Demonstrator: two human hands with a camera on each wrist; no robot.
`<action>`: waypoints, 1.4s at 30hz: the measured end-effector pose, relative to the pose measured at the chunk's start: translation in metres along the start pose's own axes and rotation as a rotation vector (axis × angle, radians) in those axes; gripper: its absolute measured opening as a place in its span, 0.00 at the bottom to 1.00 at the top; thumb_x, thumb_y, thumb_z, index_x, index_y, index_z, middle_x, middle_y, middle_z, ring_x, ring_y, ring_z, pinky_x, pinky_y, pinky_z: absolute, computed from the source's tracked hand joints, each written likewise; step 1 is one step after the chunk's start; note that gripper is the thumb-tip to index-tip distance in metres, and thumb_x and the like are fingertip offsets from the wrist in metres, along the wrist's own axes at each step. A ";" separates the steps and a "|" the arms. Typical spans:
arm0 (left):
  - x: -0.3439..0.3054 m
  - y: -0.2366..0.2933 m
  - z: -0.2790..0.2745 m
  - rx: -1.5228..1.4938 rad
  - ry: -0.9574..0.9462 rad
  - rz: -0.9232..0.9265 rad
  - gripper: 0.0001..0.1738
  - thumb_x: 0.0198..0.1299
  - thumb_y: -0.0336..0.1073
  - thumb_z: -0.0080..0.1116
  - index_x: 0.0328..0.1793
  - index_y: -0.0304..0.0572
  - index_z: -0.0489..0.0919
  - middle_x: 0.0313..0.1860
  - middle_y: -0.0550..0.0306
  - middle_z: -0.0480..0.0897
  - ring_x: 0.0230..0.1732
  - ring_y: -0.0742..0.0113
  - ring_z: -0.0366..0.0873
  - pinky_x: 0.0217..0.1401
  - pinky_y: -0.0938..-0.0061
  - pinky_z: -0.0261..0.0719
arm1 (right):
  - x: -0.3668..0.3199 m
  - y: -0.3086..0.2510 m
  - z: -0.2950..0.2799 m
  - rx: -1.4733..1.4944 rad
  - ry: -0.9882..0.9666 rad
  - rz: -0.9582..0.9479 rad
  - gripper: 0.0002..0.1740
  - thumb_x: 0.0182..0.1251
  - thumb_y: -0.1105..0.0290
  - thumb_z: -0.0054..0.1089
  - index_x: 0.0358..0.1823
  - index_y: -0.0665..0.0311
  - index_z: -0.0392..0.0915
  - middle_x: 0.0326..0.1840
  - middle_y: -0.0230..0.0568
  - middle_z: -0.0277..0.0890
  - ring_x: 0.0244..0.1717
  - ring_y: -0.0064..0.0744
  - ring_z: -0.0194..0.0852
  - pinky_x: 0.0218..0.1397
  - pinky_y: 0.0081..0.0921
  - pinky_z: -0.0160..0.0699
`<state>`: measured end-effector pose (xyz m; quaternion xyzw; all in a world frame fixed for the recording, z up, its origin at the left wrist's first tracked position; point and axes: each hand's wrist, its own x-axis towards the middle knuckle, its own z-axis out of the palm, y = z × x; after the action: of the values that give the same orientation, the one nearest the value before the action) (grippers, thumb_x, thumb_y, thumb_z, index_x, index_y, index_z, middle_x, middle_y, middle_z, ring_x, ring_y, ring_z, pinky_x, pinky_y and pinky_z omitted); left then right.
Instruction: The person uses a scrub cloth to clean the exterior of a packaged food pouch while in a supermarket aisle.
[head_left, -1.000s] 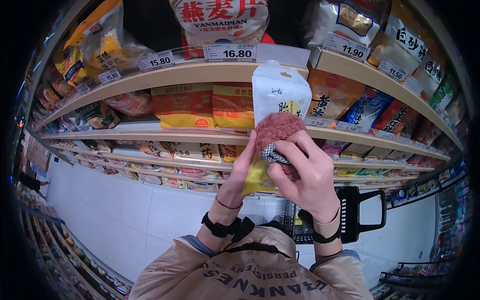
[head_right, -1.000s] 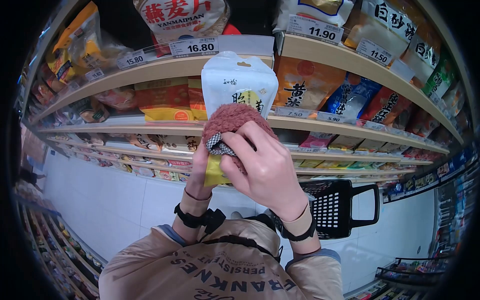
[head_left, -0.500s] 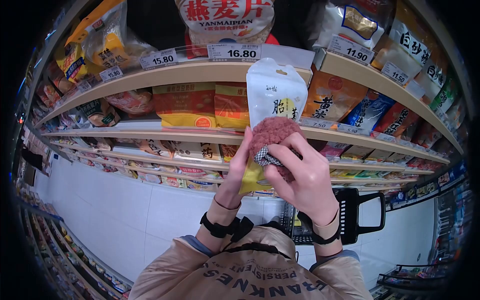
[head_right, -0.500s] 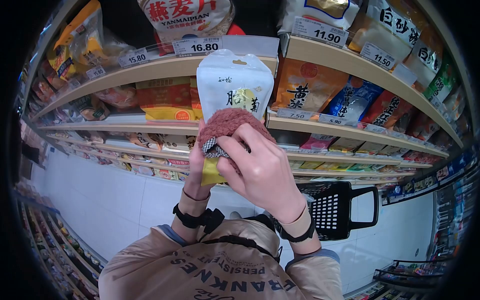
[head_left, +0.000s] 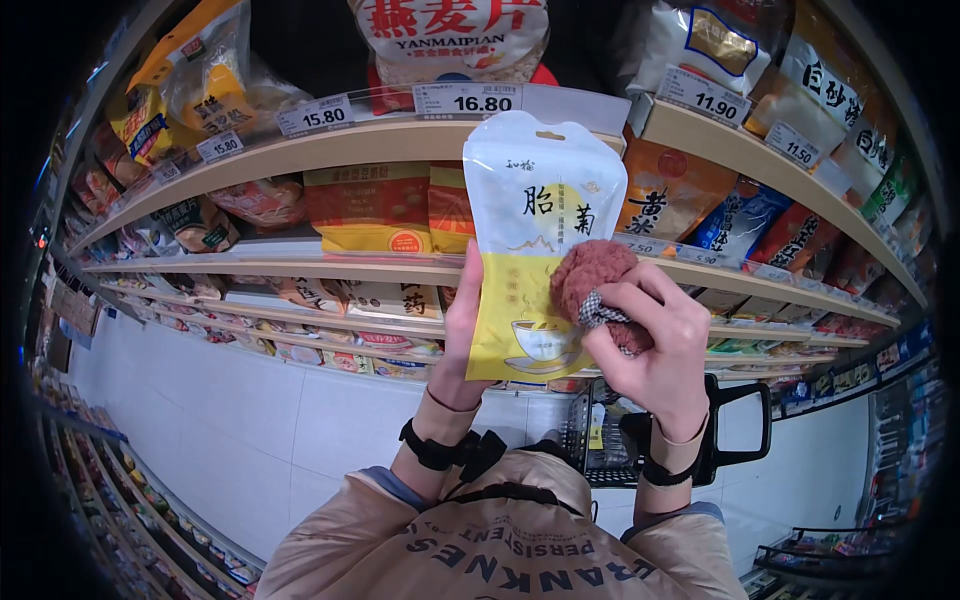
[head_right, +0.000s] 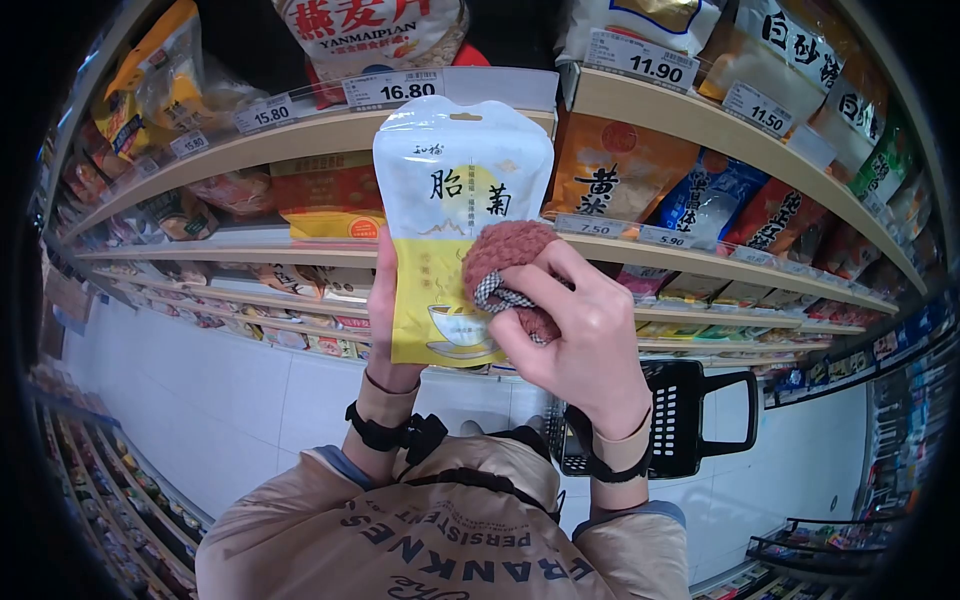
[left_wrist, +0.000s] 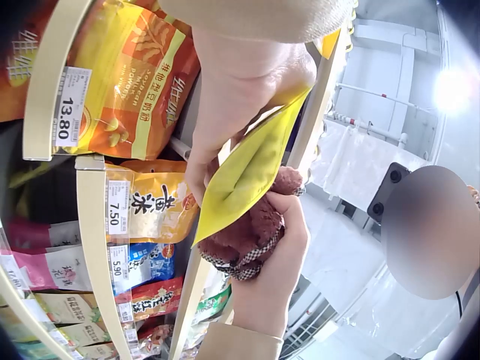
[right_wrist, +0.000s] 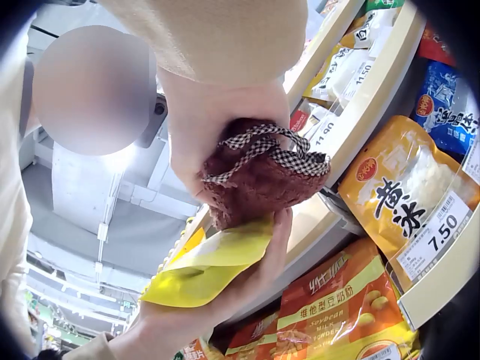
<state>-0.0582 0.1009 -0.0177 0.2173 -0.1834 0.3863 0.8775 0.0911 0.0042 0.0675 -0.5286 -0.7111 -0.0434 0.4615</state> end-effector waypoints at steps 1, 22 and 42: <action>0.000 -0.001 -0.001 -0.008 -0.010 -0.001 0.40 0.77 0.64 0.26 0.81 0.39 0.54 0.75 0.43 0.67 0.72 0.51 0.70 0.75 0.54 0.69 | 0.001 0.005 0.000 -0.029 0.019 -0.038 0.12 0.48 0.76 0.66 0.37 0.66 0.83 0.32 0.41 0.74 0.30 0.43 0.79 0.33 0.34 0.80; -0.004 -0.005 -0.015 0.051 -0.111 -0.015 0.38 0.78 0.61 0.28 0.80 0.41 0.57 0.73 0.48 0.69 0.71 0.57 0.71 0.73 0.59 0.71 | 0.011 -0.008 0.027 0.069 0.119 -0.194 0.14 0.50 0.78 0.66 0.41 0.68 0.81 0.36 0.42 0.75 0.31 0.43 0.79 0.36 0.34 0.81; -0.012 -0.009 -0.023 -0.020 -0.132 -0.040 0.39 0.77 0.62 0.28 0.82 0.41 0.54 0.76 0.45 0.66 0.72 0.51 0.69 0.74 0.54 0.69 | 0.015 -0.002 0.015 0.044 0.156 -0.219 0.14 0.47 0.75 0.68 0.39 0.66 0.83 0.33 0.40 0.75 0.30 0.40 0.80 0.35 0.31 0.81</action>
<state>-0.0555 0.1004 -0.0450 0.2370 -0.2403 0.3516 0.8732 0.0798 0.0219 0.0701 -0.4326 -0.7274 -0.1187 0.5193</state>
